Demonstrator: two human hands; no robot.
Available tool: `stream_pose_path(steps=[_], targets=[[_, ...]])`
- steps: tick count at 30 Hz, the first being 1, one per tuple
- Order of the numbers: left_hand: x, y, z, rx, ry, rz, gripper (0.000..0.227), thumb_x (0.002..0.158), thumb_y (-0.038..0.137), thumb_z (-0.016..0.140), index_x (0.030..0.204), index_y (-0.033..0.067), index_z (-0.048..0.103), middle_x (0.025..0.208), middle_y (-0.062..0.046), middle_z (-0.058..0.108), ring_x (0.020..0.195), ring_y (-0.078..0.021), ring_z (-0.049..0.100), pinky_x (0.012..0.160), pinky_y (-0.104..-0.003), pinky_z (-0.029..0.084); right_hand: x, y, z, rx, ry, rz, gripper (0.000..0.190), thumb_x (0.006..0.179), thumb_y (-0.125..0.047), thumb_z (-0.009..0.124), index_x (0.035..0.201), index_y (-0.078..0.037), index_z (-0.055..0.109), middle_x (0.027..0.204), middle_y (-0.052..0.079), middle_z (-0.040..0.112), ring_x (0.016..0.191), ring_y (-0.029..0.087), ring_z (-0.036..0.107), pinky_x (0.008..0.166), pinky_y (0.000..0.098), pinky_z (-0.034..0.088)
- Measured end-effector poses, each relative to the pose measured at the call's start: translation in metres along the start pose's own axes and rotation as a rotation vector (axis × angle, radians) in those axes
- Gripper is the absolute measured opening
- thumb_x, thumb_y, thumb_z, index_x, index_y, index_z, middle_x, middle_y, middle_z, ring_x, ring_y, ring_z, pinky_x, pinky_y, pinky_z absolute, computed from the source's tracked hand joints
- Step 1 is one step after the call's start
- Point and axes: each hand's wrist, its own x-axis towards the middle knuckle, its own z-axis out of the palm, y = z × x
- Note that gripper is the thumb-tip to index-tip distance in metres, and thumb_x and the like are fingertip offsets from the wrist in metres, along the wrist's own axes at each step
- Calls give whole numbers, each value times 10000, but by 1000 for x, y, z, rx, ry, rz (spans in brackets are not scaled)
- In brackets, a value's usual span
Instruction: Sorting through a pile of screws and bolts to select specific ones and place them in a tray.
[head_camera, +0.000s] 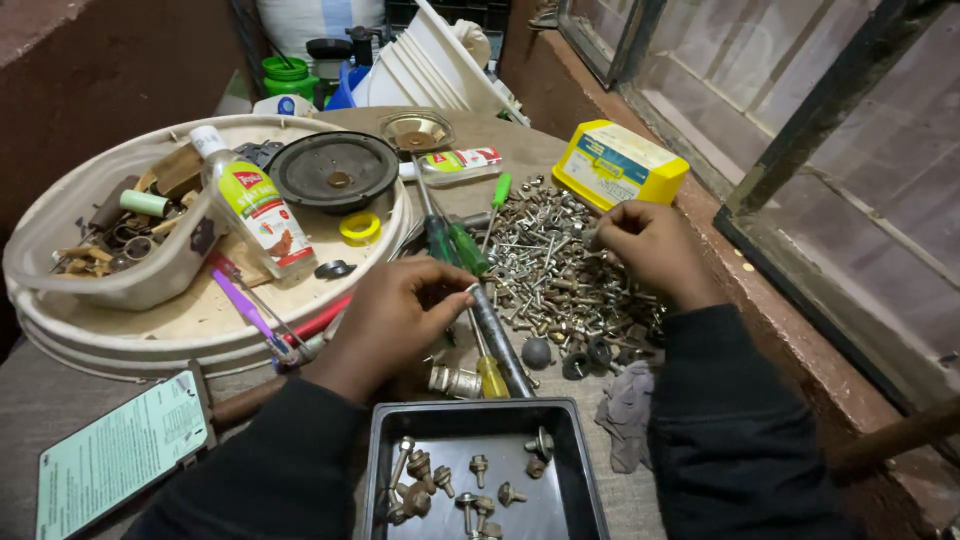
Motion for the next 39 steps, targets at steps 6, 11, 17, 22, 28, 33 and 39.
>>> stream_pose_path(steps=[6, 11, 17, 22, 28, 33, 39], targets=[[0, 2, -2, 7, 1, 38, 197, 809, 178, 797, 997, 121, 807, 862, -148, 784, 848, -392, 743, 697, -429, 585, -5, -9, 14, 731, -50, -161, 125, 932, -40, 701, 1044, 9, 676, 761, 147, 691, 595, 164, 699, 436, 192, 527], [-3, 3, 1, -21, -10, 22, 175, 805, 174, 790, 973, 127, 804, 842, -138, 784, 828, -370, 751, 683, -420, 582, -19, -20, 19, 698, -72, -194, 315, 861, 67, 724, 1171, 51, 671, 925, 174, 724, 740, 162, 704, 588, 244, 611], [-2, 8, -2, -16, -37, 24, 173, 803, 178, 783, 965, 122, 791, 840, -138, 779, 828, -370, 751, 688, -418, 585, -21, -24, 18, 691, -92, -246, 353, 836, 113, 718, 1179, 28, 715, 928, 159, 736, 798, 164, 712, 651, 269, 620], [-2, 7, 0, -1, -68, 31, 178, 805, 168, 785, 971, 102, 785, 833, -175, 770, 828, -411, 741, 679, -452, 582, -18, -21, 20, 709, -96, -246, 338, 837, 121, 723, 1161, 21, 726, 881, 154, 729, 750, 170, 715, 627, 265, 614], [1, 15, -2, 7, -133, 22, 173, 817, 179, 773, 968, 94, 780, 822, -185, 768, 807, -408, 745, 672, -461, 584, -7, -16, 14, 349, -26, -195, 683, 883, -31, 723, 1515, -195, 521, 915, 144, 736, 815, 247, 726, 723, 374, 605], [2, 12, -2, 39, -116, 19, 182, 821, 173, 792, 993, 114, 790, 824, -171, 773, 774, -398, 750, 644, -439, 590, -18, -37, 11, 323, 0, -188, 547, 883, -71, 634, 1425, -100, 573, 857, 124, 749, 731, 191, 743, 739, 297, 592], [7, 18, 17, -198, -93, -28, 365, 773, 137, 834, 1130, 115, 760, 939, -152, 792, 812, -295, 781, 697, -398, 629, 7, -6, 22, 83, 262, -225, 219, 868, -324, 819, 1086, -323, 794, 689, -93, 690, 696, 76, 671, 816, 208, 428]])
